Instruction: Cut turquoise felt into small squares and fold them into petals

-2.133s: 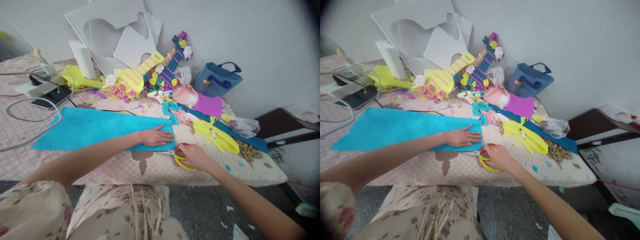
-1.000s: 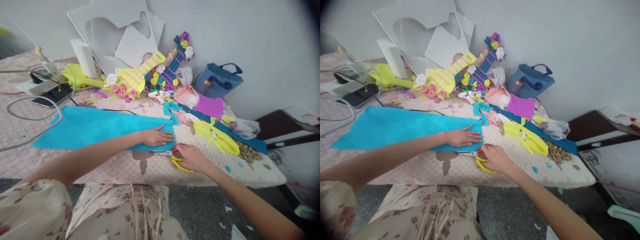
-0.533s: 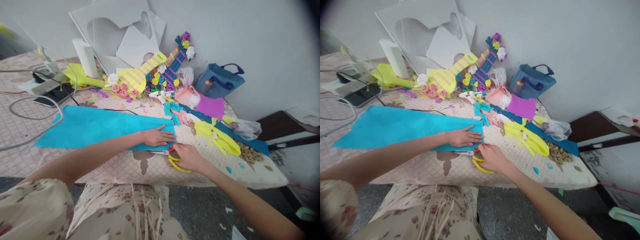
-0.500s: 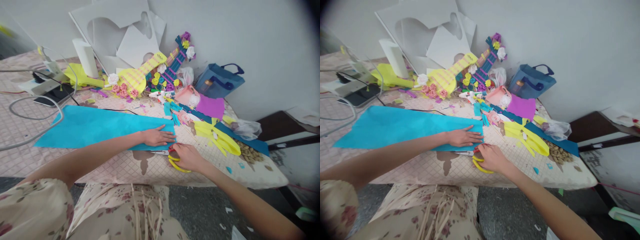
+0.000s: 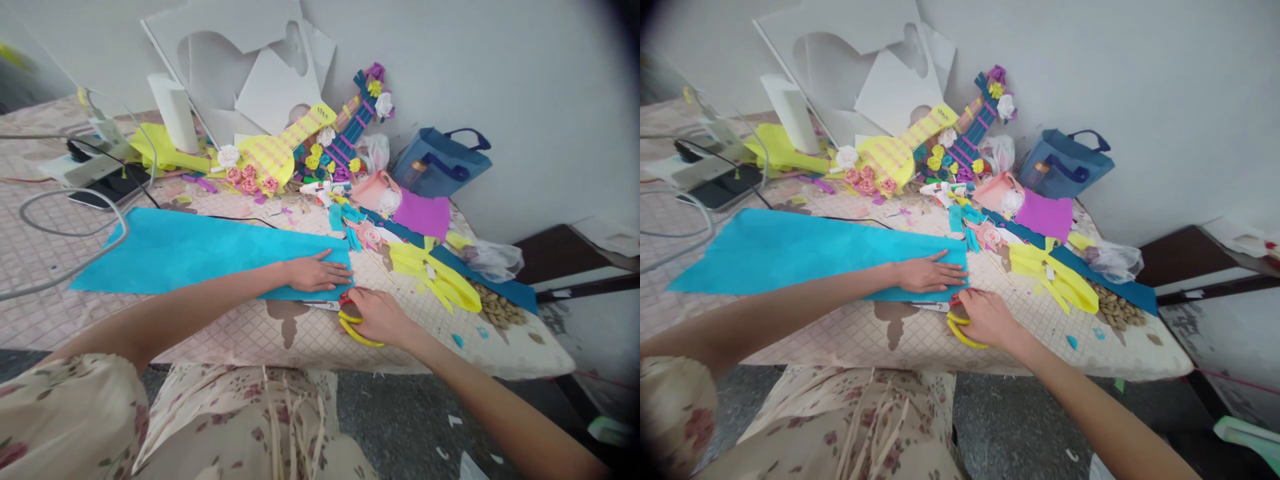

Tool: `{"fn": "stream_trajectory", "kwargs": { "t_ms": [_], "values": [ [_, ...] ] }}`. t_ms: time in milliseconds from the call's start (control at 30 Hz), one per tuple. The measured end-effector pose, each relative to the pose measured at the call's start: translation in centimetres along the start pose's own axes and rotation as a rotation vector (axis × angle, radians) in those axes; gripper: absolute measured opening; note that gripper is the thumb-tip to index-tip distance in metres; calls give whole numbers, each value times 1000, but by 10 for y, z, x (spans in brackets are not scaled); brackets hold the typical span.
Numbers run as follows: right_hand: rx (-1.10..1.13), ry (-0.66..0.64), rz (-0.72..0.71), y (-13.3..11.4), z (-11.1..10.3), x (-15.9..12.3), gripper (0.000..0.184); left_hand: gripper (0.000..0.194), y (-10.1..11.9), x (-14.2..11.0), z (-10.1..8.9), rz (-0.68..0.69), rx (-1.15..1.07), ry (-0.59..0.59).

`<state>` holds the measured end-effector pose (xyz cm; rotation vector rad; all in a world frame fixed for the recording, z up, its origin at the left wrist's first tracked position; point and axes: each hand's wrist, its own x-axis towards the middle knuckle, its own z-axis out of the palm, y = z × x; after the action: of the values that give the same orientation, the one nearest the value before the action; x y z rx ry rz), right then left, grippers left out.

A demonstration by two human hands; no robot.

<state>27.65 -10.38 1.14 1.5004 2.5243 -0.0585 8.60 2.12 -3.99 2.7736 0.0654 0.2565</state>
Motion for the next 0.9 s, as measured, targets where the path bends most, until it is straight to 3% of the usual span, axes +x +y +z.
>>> {"fn": "stream_trajectory", "kwargs": {
  "t_ms": [367, 700, 900],
  "values": [
    [-3, -48, -10, -12, -3, 16, 53, 46, 1, 1, 0, -11, -2, -2],
    [1, -88, 7, -16, -6, 15, 48, 45, 1, 0, 0, -14, -19, 8],
    [14, -67, 22, -20, -8, 13, 48, 46, 5, -7, -14, -39, -43, 55]
  ]
}}
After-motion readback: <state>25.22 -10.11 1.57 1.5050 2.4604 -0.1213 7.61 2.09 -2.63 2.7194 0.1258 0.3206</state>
